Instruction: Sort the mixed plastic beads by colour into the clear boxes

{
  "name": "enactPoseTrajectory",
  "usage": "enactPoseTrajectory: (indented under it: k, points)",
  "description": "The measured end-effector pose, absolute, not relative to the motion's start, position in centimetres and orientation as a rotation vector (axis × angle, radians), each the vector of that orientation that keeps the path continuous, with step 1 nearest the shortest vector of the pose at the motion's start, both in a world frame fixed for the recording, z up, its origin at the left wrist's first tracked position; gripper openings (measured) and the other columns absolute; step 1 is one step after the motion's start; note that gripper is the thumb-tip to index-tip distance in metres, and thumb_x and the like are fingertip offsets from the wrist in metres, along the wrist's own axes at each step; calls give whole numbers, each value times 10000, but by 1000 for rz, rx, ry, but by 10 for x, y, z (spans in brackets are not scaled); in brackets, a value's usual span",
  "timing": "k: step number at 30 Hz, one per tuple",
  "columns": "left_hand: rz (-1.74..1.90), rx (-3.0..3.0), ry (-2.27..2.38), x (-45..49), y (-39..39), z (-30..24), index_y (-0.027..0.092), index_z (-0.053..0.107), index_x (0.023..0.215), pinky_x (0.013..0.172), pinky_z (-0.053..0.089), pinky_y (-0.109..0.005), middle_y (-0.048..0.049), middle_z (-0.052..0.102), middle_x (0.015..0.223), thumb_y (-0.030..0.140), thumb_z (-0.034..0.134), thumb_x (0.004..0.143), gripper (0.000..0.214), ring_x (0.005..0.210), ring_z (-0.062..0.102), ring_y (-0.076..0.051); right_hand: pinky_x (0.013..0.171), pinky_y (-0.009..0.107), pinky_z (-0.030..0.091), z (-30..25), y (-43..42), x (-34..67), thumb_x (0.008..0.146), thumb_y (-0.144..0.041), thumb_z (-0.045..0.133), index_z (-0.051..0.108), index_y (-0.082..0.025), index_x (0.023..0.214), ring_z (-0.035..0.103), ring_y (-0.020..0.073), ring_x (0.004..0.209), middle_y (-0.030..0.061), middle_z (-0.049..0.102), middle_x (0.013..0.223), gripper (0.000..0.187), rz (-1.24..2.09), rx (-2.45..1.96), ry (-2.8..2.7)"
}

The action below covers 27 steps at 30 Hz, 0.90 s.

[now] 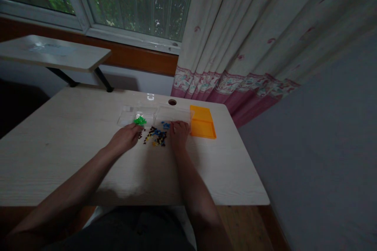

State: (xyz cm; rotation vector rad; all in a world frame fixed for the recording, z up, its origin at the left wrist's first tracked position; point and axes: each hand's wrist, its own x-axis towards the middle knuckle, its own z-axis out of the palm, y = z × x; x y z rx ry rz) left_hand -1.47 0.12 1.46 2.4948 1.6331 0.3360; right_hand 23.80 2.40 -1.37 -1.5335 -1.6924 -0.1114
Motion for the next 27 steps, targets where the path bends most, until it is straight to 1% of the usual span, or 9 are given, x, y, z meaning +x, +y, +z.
enactPoseTrajectory:
  k: [5,10,14,18,23,27]
  points:
    - [419,2501,1522,-8,0,8,185,625,1225,908,494,-361,-114,632,1077,207,462,940,329,1032,604,-247,901,339,405,-13,21,236,943,-290,565,746,-202,897,557,193,932,56,695,899,207,-100,-1480,-1730]
    - [633,2525,1450,2,0,2,192,650,1219,863,492,-377,-111,611,983,216,441,953,339,955,576,-243,904,346,420,-9,17,230,932,-260,578,745,-190,920,562,191,924,62,694,897,181,-43,-1424,-1784]
    - [814,2552,1345,14,-1,-1,215,670,1205,867,473,-380,-104,583,1000,245,456,957,328,973,540,-238,898,359,422,-9,15,225,932,-271,581,744,-202,899,559,197,924,62,692,887,180,-20,-1398,-1805]
    - [839,2587,1308,22,-1,-3,241,684,1185,887,452,-393,-106,561,1063,263,497,943,307,1013,519,-244,904,359,423,-11,14,222,936,-283,585,742,-207,902,563,194,924,60,694,891,177,-22,-1373,-1815]
    - [796,2602,1324,23,-1,-7,225,684,1145,911,445,-401,-102,560,1079,271,570,904,271,1033,509,-256,906,348,425,-13,15,222,932,-278,603,744,-190,899,570,184,907,62,698,881,170,-39,-1357,-1825]
    - [790,2613,1332,23,0,-10,210,683,1076,914,443,-401,-102,562,1080,274,578,900,215,1031,511,-254,895,343,421,-15,16,223,944,-286,581,743,-196,895,567,182,910,64,696,884,192,-29,-1364,-1829]
